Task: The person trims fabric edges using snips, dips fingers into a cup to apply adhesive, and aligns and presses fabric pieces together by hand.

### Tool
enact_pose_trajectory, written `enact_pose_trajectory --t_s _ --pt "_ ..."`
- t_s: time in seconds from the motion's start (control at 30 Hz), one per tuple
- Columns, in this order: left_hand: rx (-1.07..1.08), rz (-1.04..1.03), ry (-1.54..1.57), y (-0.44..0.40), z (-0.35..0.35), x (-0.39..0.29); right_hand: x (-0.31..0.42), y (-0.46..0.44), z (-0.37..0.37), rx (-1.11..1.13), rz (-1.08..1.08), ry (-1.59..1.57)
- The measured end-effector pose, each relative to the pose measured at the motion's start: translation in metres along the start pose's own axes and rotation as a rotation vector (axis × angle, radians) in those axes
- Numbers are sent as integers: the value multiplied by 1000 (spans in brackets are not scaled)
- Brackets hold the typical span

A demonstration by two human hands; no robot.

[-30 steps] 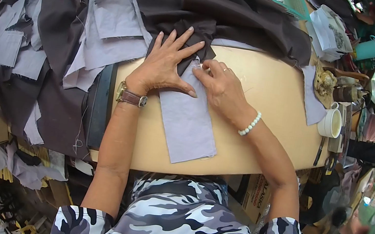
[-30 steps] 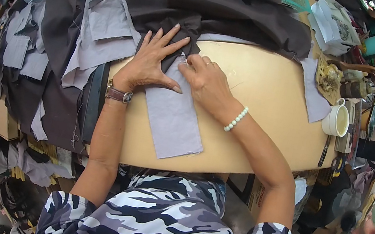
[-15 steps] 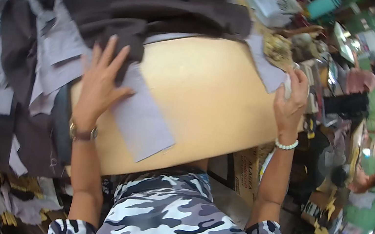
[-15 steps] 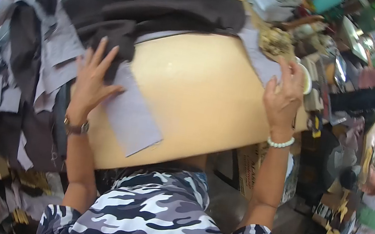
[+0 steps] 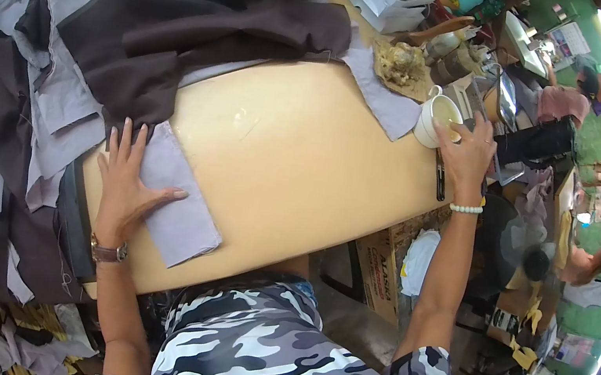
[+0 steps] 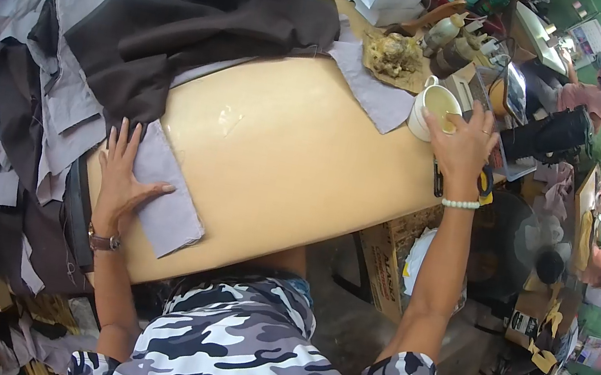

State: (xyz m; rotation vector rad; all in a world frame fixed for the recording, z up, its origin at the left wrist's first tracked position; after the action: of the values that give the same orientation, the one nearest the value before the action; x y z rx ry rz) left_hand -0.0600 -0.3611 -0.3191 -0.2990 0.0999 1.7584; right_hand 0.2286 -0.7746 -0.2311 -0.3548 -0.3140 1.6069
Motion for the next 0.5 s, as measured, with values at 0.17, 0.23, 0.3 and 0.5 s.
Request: enact_pose_trajectory --t_s 0.17,0.23,0.3,0.5 --pt "55 -79 48 -21 0 25 -5 17 18 -123 34 55" --pt "101 -89 90 -30 3 31 -3 24 11 -63 76 91" --pt "96 -131 121 -34 4 39 6 28 9 -19 128 -13" --pt "3 -67 330 -38 0 57 142 77 45 221 469 -638"
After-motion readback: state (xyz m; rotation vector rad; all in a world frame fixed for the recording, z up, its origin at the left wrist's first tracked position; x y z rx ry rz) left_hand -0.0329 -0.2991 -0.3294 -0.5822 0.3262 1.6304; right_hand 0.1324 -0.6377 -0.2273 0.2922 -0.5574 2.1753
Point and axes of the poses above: each hand's wrist, its own y-axis away from the middle knuckle, its own z-axis out of the back of the hand, x = y × z, the point moved 7 cm from there along -y, towards the middle knuckle, and after that the axes turned 14 degrees about -z, right-handed, at the moved point
